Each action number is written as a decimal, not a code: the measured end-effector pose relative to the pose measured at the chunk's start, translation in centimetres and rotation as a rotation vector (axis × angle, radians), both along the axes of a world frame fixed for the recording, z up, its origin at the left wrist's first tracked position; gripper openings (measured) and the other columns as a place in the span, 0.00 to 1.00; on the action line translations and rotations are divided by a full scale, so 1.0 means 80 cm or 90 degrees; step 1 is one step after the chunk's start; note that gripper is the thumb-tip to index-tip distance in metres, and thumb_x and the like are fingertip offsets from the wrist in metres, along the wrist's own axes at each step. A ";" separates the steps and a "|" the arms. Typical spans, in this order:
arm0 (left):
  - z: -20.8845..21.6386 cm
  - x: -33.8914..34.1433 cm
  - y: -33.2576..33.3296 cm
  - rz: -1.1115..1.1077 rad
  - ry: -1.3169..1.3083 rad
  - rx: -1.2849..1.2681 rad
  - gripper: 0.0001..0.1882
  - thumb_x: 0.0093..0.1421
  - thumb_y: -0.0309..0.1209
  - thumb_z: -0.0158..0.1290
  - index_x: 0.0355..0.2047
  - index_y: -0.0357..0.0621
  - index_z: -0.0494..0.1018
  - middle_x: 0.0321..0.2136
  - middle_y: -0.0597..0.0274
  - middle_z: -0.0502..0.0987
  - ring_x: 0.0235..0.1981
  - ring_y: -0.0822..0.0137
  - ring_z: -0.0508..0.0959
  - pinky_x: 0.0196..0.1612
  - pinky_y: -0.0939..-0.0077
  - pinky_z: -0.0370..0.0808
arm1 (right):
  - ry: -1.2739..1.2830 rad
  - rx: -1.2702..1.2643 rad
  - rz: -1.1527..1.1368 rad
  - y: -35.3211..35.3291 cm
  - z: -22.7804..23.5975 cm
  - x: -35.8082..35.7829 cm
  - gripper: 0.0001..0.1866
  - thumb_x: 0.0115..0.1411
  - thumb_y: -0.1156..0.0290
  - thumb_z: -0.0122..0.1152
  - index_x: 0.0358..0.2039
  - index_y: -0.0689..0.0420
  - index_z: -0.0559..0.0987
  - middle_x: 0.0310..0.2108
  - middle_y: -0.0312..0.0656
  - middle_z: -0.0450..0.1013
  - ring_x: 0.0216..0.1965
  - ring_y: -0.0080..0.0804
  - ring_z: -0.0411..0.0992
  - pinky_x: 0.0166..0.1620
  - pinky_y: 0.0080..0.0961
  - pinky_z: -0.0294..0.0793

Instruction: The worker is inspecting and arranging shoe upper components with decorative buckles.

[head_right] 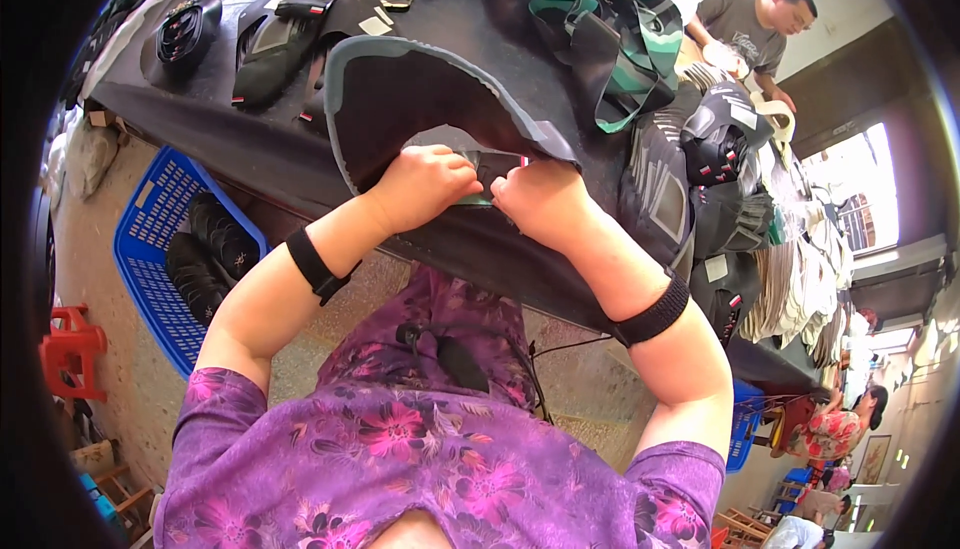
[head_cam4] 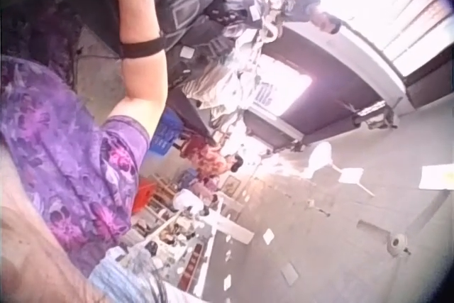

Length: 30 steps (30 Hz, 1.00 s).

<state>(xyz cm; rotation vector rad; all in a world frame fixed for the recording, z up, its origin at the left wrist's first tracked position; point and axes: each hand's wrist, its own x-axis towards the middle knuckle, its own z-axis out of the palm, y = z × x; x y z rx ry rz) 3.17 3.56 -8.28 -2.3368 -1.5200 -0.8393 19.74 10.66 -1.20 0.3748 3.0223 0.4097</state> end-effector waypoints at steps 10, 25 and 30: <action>0.007 0.002 0.006 0.040 -0.043 0.008 0.08 0.49 0.33 0.52 0.19 0.43 0.70 0.22 0.64 0.72 0.28 0.63 0.74 0.29 0.72 0.71 | 0.100 0.007 -0.064 -0.002 -0.018 0.004 0.09 0.49 0.62 0.56 0.21 0.53 0.71 0.20 0.37 0.70 0.25 0.34 0.71 0.24 0.30 0.71; 0.027 -0.005 0.007 -0.035 -0.105 -0.283 0.26 0.49 0.47 0.53 0.45 0.45 0.68 0.44 0.53 0.66 0.46 0.55 0.67 0.49 0.67 0.64 | 0.348 0.124 0.068 0.019 -0.046 0.010 0.01 0.43 0.72 0.53 0.19 0.52 0.71 0.16 0.37 0.68 0.19 0.34 0.70 0.22 0.30 0.69; 0.006 -0.009 0.010 -0.052 -0.134 -0.189 0.25 0.48 0.48 0.55 0.42 0.46 0.70 0.35 0.53 0.70 0.40 0.55 0.68 0.44 0.65 0.66 | 0.319 0.057 0.062 0.013 -0.035 0.018 0.03 0.45 0.72 0.54 0.23 0.53 0.73 0.22 0.38 0.70 0.25 0.36 0.71 0.27 0.29 0.70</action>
